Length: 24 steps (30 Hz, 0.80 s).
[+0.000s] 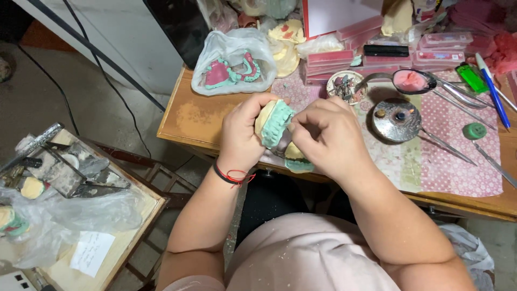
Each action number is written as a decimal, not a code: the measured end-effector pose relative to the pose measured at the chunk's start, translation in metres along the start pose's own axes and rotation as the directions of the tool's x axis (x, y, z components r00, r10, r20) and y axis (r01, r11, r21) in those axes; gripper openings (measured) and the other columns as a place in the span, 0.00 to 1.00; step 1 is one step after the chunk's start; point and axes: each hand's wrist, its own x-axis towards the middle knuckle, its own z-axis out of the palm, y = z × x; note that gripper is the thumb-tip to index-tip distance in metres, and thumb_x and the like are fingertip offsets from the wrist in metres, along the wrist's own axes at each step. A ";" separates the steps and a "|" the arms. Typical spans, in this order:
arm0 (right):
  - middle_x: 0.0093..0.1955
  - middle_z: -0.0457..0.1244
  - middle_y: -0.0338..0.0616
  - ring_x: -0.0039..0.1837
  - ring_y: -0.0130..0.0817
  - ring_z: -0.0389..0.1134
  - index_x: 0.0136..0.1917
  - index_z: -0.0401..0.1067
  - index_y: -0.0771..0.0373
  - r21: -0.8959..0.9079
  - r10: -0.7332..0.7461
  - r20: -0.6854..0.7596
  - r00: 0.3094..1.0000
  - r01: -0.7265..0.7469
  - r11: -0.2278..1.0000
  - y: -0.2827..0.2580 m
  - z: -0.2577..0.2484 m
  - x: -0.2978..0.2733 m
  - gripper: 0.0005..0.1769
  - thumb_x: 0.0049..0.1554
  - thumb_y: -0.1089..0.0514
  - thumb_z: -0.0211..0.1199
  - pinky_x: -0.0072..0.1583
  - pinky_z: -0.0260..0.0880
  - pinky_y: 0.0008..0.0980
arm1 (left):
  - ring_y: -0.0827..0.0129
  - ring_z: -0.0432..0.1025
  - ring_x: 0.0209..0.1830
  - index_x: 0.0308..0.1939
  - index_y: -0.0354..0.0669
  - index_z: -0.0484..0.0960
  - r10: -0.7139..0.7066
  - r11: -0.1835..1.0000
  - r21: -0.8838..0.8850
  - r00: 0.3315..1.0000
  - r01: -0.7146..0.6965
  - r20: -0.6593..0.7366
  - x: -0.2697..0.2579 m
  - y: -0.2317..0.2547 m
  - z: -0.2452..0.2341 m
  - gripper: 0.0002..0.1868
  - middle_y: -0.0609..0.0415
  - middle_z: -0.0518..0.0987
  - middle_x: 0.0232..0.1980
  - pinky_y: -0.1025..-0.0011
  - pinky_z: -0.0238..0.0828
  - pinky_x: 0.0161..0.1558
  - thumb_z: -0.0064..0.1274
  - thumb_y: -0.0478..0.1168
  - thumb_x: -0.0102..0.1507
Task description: Shaping and refining dental models using wax and a small tool
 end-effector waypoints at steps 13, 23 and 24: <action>0.37 0.63 0.46 0.47 0.52 0.66 0.35 0.68 0.58 -0.027 0.018 0.068 0.998 -0.017 0.999 -0.007 0.018 -0.004 0.13 0.60 0.52 0.57 0.50 0.57 0.43 | 0.41 0.78 0.40 0.52 0.47 0.81 0.140 0.987 0.085 0.988 -0.134 -0.062 -0.003 -0.005 0.004 0.14 0.44 0.81 0.36 0.52 0.75 0.46 0.63 0.37 0.63; 0.37 0.59 0.45 0.47 0.51 0.65 0.36 0.63 0.59 -0.042 -0.034 0.037 0.999 0.036 0.998 -0.022 0.018 -0.008 0.13 0.62 0.55 0.52 0.51 0.55 0.41 | 0.41 0.77 0.38 0.52 0.47 0.81 0.207 0.972 0.127 0.975 -0.195 -0.086 -0.009 -0.004 0.003 0.14 0.46 0.81 0.35 0.52 0.75 0.45 0.62 0.36 0.63; 0.37 0.59 0.46 0.47 0.52 0.65 0.36 0.63 0.60 -0.051 -0.043 0.032 0.999 0.045 0.998 -0.023 0.018 -0.008 0.12 0.62 0.56 0.52 0.51 0.55 0.41 | 0.42 0.78 0.38 0.51 0.48 0.81 0.210 0.971 0.135 0.973 -0.197 -0.091 -0.010 -0.006 0.004 0.14 0.46 0.81 0.35 0.53 0.75 0.45 0.62 0.36 0.63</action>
